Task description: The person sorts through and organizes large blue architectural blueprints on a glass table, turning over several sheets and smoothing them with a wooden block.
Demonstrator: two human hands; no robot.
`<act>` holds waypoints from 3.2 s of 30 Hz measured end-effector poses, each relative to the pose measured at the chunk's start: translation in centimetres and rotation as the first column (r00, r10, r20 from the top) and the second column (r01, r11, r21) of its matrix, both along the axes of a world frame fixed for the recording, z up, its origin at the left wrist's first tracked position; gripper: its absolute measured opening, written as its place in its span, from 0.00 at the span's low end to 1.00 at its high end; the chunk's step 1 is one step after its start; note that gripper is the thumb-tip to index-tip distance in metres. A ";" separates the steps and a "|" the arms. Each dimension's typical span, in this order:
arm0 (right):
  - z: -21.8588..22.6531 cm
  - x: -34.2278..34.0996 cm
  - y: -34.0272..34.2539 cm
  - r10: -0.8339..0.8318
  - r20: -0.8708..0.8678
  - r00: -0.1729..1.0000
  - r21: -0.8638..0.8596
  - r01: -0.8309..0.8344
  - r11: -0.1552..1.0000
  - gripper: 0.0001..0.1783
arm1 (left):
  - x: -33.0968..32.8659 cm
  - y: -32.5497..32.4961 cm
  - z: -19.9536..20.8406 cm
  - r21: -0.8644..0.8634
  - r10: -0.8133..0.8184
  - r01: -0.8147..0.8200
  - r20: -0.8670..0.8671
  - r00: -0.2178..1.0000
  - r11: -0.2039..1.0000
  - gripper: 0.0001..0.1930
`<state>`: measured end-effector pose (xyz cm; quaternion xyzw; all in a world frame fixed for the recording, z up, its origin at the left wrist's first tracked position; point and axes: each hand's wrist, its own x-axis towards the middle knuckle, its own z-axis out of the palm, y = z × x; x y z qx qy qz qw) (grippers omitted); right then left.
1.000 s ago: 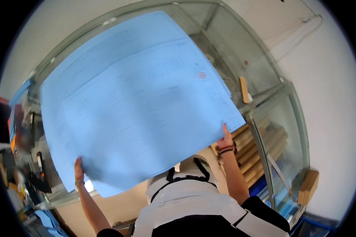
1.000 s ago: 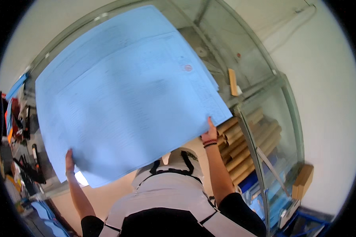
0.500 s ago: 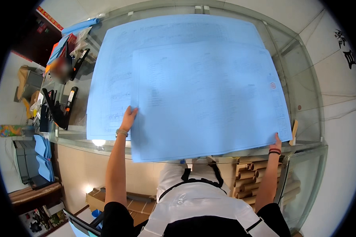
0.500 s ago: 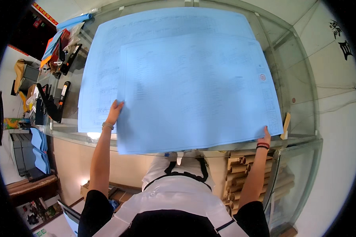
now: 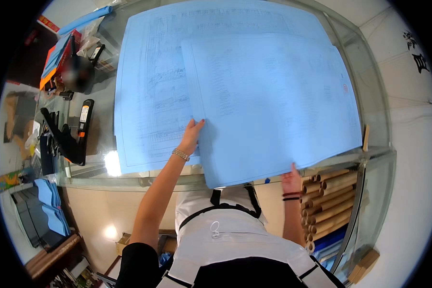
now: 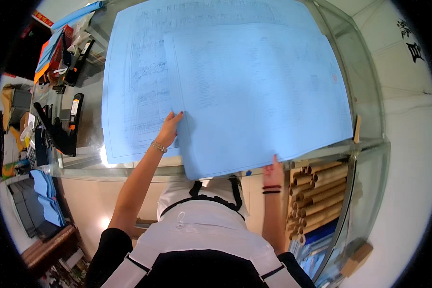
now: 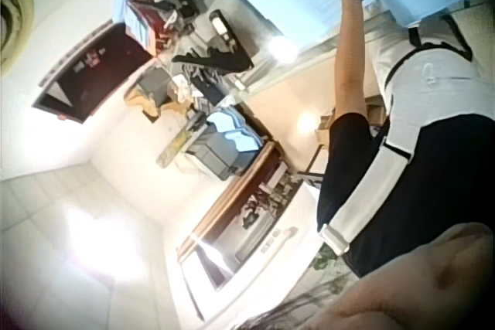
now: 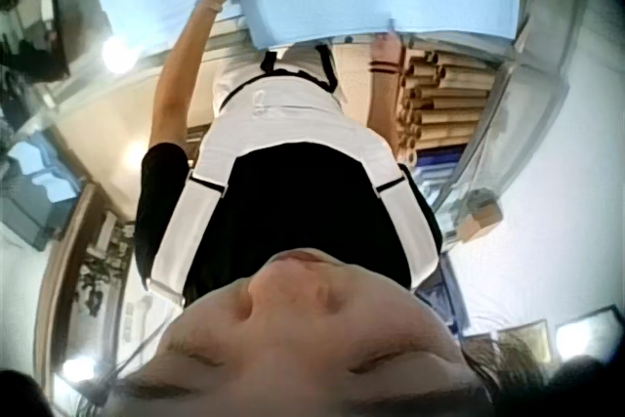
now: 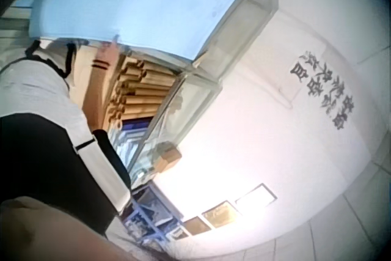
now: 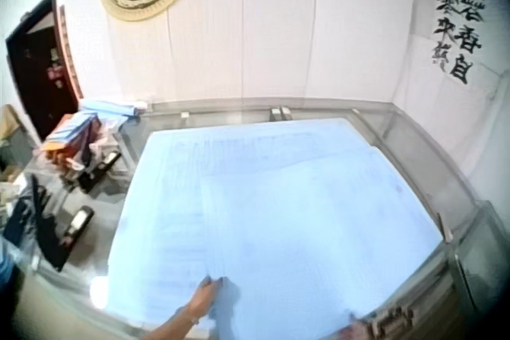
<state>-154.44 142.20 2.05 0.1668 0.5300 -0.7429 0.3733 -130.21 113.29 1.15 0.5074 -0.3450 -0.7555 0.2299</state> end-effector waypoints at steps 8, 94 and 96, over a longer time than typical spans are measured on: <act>0.6 16.1 -8.1 -0.097 0.141 0.985 -0.097 0.112 0.989 0.15 | -0.4 0.5 -1.0 -0.054 -0.027 0.030 0.053 0.998 0.998 0.18; 1.9 24.0 -7.4 -0.051 0.199 0.979 0.116 0.028 0.993 0.24 | 11.2 2.6 14.2 -0.697 -0.291 0.700 0.645 0.707 0.156 0.24; 1.6 24.0 -7.4 -0.070 0.223 0.972 0.140 0.039 0.989 0.23 | 10.8 2.7 15.0 -0.650 -0.315 0.752 0.695 0.647 0.110 0.27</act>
